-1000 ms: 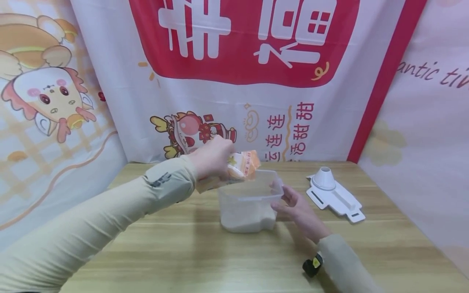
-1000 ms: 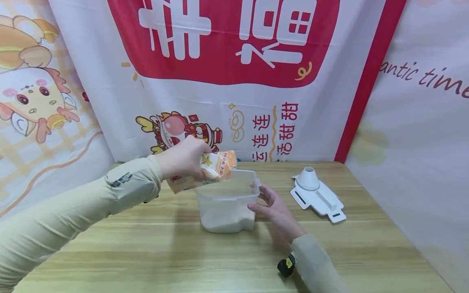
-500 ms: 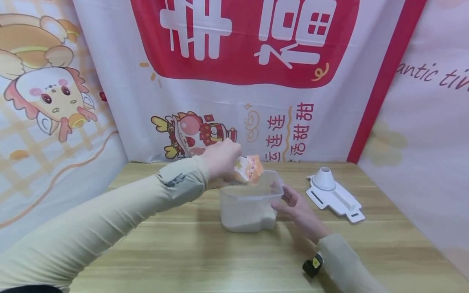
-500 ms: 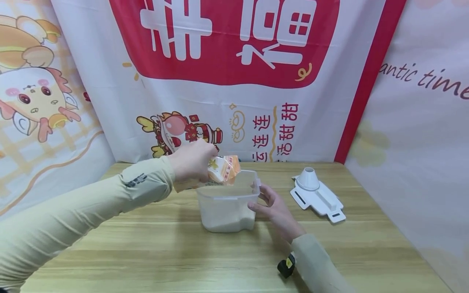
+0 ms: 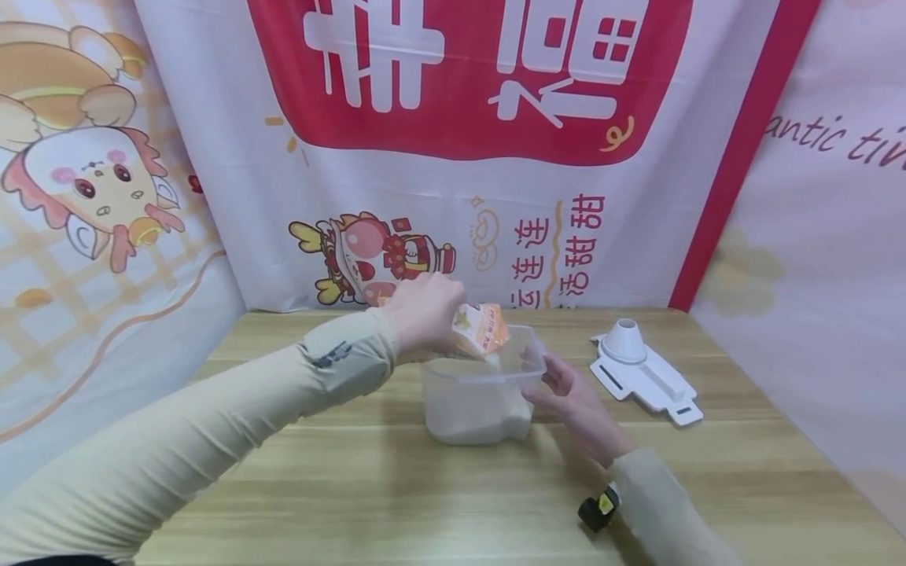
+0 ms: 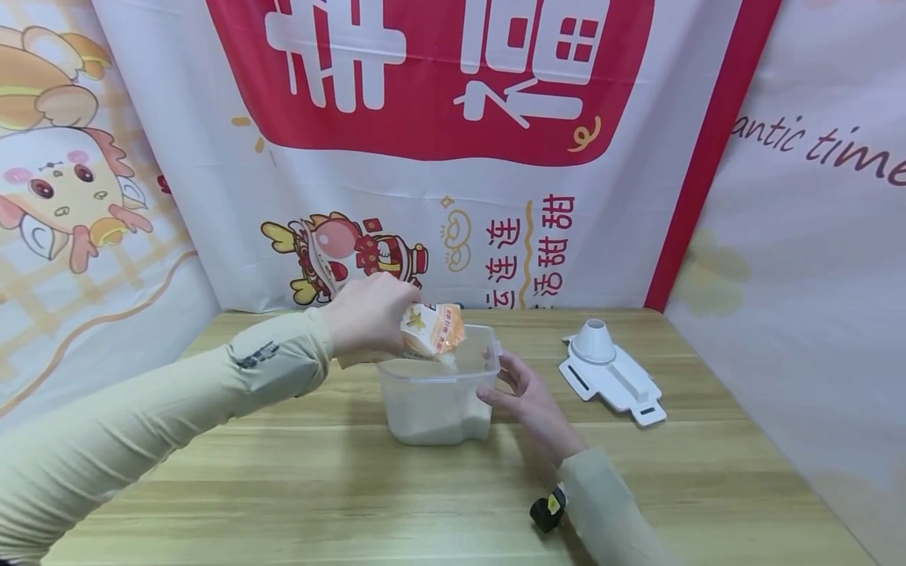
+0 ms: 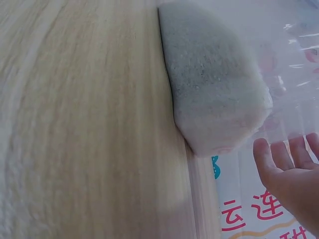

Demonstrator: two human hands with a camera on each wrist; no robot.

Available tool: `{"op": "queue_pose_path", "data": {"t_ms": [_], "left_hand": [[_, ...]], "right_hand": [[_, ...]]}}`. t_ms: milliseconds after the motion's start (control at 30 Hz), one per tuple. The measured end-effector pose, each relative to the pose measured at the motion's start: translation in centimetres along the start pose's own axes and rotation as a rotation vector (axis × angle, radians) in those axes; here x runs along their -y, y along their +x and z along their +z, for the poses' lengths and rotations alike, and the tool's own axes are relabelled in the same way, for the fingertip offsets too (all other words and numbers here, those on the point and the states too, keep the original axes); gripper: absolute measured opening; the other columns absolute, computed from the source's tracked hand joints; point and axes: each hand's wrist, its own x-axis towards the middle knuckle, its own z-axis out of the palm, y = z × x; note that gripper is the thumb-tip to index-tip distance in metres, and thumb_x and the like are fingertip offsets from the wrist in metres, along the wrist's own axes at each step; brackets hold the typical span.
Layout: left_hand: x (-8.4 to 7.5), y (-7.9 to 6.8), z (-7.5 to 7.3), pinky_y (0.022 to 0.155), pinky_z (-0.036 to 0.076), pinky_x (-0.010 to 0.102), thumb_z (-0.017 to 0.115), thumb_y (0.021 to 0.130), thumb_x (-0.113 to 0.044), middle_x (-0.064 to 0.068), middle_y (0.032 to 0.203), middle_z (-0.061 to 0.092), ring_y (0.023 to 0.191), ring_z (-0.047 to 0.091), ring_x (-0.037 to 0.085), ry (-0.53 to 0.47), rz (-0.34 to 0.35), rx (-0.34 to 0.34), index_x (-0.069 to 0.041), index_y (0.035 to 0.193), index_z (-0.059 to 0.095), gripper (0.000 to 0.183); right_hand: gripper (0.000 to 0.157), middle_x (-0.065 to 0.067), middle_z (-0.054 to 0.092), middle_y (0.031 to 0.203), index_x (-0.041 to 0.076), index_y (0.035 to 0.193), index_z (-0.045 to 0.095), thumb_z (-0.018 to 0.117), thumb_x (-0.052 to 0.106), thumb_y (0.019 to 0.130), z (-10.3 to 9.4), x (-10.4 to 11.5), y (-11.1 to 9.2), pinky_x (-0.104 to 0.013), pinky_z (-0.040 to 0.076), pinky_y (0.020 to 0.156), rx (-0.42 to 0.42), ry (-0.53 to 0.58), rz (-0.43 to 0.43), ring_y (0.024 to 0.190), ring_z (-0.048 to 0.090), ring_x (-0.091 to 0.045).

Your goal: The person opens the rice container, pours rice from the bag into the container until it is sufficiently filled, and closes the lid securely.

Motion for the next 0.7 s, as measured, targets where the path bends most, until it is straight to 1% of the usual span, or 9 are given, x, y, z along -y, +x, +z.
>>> {"op": "queue_pose_path", "data": {"t_ms": [133, 267, 400, 467, 533, 600, 700], "left_hand": [[0.3, -0.3, 0.6, 0.068, 0.048, 0.036, 0.086, 0.064, -0.024, 0.000, 0.085, 0.060, 0.082, 0.055, 0.020, 0.018, 0.018, -0.034, -0.015, 0.093, 0.063, 0.038], [0.6, -0.5, 1.1, 0.075, 0.045, 0.039, 0.087, 0.064, -0.031, 0.001, 0.088, 0.061, 0.087, 0.053, 0.022, 0.050, 0.042, -0.062, -0.016, 0.098, 0.066, 0.043], [0.7, -0.5, 1.4, 0.084, 0.044, 0.047, 0.087, 0.064, -0.034, 0.001, 0.096, 0.061, 0.093, 0.050, 0.023, 0.050, 0.048, -0.047, -0.018, 0.108, 0.067, 0.051], [0.6, -0.4, 1.4, 0.090, 0.043, 0.052, 0.087, 0.064, -0.032, 0.001, 0.099, 0.060, 0.096, 0.050, 0.023, 0.039, 0.046, -0.033, -0.018, 0.112, 0.067, 0.053], [0.7, -0.4, 1.4, 0.092, 0.042, 0.055, 0.087, 0.064, -0.030, 0.001, 0.100, 0.060, 0.096, 0.049, 0.023, 0.027, 0.046, -0.022, -0.018, 0.113, 0.067, 0.055], [0.7, -0.4, 1.4, 0.089, 0.045, 0.053, 0.087, 0.063, -0.029, 0.001, 0.099, 0.060, 0.095, 0.050, 0.023, 0.016, 0.047, -0.015, -0.018, 0.113, 0.067, 0.054], [0.8, -0.4, 1.4, 0.078, 0.049, 0.042, 0.087, 0.064, -0.028, 0.000, 0.096, 0.059, 0.091, 0.051, 0.020, -0.002, 0.051, -0.006, -0.018, 0.112, 0.067, 0.054]], "right_hand": [[0.077, -0.003, 0.033, 0.156, 0.011, 0.154, 0.030, 0.072, 0.018, 0.090, 0.0, -0.1, -0.1, -0.046, 0.020, 0.115, 0.004, 0.004, 0.004, 0.144, 0.024, -0.023], [0.078, -0.003, 0.033, 0.156, 0.012, 0.154, 0.029, 0.073, 0.020, 0.090, 0.1, -0.1, 0.0, -0.047, 0.019, 0.115, 0.002, -0.003, 0.001, 0.144, 0.023, -0.023], [0.077, -0.003, 0.034, 0.155, 0.012, 0.153, 0.030, 0.073, 0.019, 0.089, 0.0, -0.3, 0.0, -0.047, 0.020, 0.115, -0.005, 0.014, -0.003, 0.143, 0.024, -0.023], [0.077, -0.003, 0.034, 0.155, 0.012, 0.153, 0.030, 0.073, 0.018, 0.089, -0.1, -0.3, 0.0, -0.048, 0.020, 0.115, -0.004, 0.023, -0.006, 0.143, 0.024, -0.023], [0.077, -0.003, 0.033, 0.156, 0.012, 0.153, 0.030, 0.072, 0.017, 0.090, -0.1, -0.4, 0.0, -0.048, 0.020, 0.115, -0.003, 0.026, -0.009, 0.143, 0.024, -0.023], [0.077, -0.004, 0.033, 0.156, 0.011, 0.154, 0.029, 0.072, 0.016, 0.090, -0.1, -0.4, -0.1, -0.049, 0.019, 0.115, 0.004, 0.031, -0.017, 0.144, 0.023, -0.024], [0.076, -0.004, 0.033, 0.156, 0.011, 0.154, 0.029, 0.071, 0.016, 0.090, 0.0, -0.4, 0.0, -0.050, 0.018, 0.115, 0.006, 0.033, -0.021, 0.144, 0.023, -0.023]]}}
